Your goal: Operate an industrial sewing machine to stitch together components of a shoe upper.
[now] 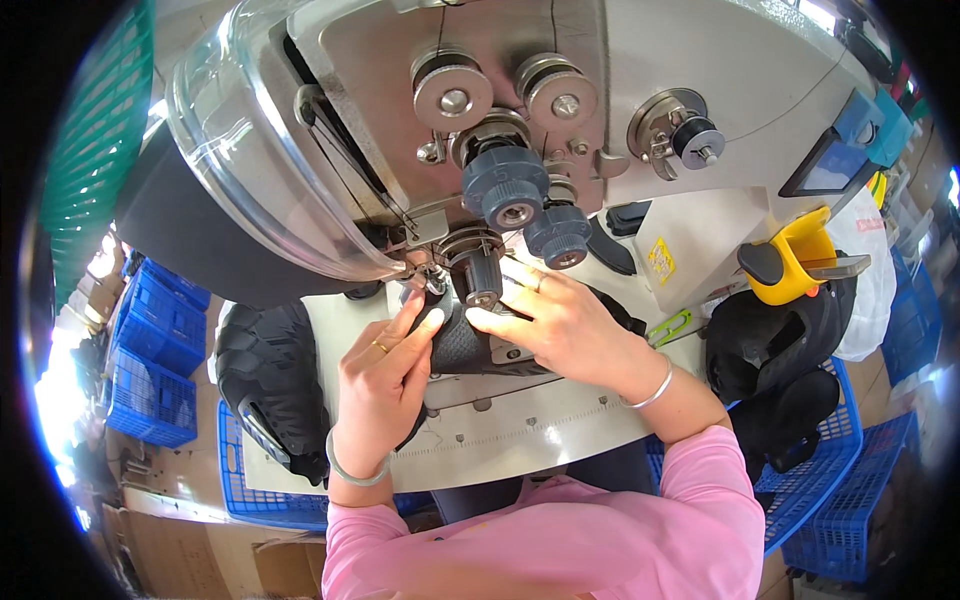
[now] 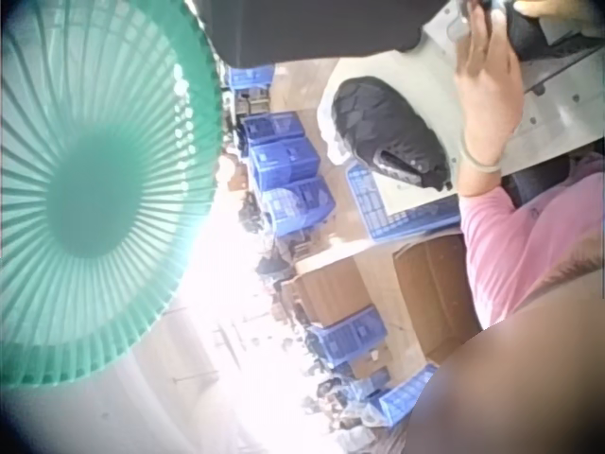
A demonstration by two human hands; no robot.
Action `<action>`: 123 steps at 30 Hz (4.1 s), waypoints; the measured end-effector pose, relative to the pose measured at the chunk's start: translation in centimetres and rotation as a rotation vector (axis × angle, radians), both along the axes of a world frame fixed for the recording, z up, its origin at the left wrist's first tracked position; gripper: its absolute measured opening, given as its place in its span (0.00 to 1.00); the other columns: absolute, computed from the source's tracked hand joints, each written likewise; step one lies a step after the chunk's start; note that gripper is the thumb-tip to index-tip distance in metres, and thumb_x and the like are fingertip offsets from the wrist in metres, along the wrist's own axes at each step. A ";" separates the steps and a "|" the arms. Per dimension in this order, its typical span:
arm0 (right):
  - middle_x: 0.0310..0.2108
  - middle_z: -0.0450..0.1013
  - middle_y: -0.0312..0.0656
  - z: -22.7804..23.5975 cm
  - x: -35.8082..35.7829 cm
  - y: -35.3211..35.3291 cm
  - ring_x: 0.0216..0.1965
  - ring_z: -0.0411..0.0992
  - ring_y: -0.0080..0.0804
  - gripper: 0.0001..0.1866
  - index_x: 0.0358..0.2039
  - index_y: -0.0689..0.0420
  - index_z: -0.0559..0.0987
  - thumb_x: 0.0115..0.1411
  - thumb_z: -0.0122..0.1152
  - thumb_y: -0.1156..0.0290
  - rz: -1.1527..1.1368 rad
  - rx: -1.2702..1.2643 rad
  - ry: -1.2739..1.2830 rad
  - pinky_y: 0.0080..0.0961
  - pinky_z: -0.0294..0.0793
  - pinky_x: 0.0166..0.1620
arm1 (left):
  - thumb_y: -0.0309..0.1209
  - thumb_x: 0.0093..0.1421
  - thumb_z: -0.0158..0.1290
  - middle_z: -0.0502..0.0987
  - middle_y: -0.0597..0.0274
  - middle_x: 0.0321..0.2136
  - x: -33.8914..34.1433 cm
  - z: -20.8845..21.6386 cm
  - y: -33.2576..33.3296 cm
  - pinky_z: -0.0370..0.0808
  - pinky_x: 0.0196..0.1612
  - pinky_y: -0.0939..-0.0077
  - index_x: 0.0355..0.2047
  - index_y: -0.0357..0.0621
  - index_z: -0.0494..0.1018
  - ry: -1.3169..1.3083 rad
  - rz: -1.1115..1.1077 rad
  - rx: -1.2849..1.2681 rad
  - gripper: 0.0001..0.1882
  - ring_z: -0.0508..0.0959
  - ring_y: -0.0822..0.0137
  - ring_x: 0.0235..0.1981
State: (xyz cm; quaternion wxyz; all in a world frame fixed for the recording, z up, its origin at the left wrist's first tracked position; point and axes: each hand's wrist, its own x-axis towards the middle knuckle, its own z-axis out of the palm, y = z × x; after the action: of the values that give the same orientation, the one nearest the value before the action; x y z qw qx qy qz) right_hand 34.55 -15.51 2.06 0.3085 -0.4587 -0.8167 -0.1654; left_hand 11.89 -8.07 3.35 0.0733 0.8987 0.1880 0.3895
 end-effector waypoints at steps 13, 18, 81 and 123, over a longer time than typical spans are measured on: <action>0.47 0.77 0.43 -2.4 1.1 1.8 0.44 0.76 0.43 0.33 0.44 0.43 0.83 0.34 0.61 0.86 -0.030 0.089 0.146 0.37 0.76 0.47 | 0.19 0.49 0.59 0.76 0.49 0.51 0.5 -0.7 0.5 0.78 0.36 0.70 0.46 0.38 0.77 0.049 0.042 0.144 0.20 0.77 0.57 0.36; 0.41 0.77 0.40 -0.1 0.1 0.6 0.41 0.75 0.39 0.31 0.45 0.43 0.82 0.36 0.63 0.81 -0.135 0.197 0.055 0.36 0.74 0.46 | 0.20 0.49 0.59 0.75 0.51 0.51 0.9 -1.3 0.4 0.78 0.36 0.70 0.46 0.38 0.77 0.055 0.104 0.186 0.21 0.77 0.58 0.36; 0.16 0.72 0.38 0.3 1.1 2.9 0.17 0.71 0.37 0.12 0.22 0.53 0.81 0.54 0.62 0.59 -0.081 0.059 0.096 0.31 0.69 0.22 | 0.19 0.41 0.58 0.76 0.48 0.53 -1.6 -0.6 2.7 0.72 0.21 0.79 0.47 0.48 0.79 0.150 -0.068 0.290 0.29 0.71 0.72 0.17; 0.45 0.69 0.34 -2.1 0.0 1.2 0.47 0.68 0.34 0.14 0.37 0.56 0.78 0.49 0.67 0.66 0.168 0.186 0.015 0.39 0.68 0.46 | 0.16 0.50 0.55 0.81 0.55 0.35 1.0 -0.5 0.9 0.76 0.35 0.70 0.39 0.40 0.79 -0.188 -0.003 -0.004 0.15 0.79 0.56 0.31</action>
State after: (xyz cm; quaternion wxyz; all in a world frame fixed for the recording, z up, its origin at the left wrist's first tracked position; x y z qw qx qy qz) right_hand 34.55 -14.32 -0.08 0.3685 -0.3591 -0.8312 -0.2106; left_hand 12.84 -7.20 2.84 0.0928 0.8583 0.1798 0.4716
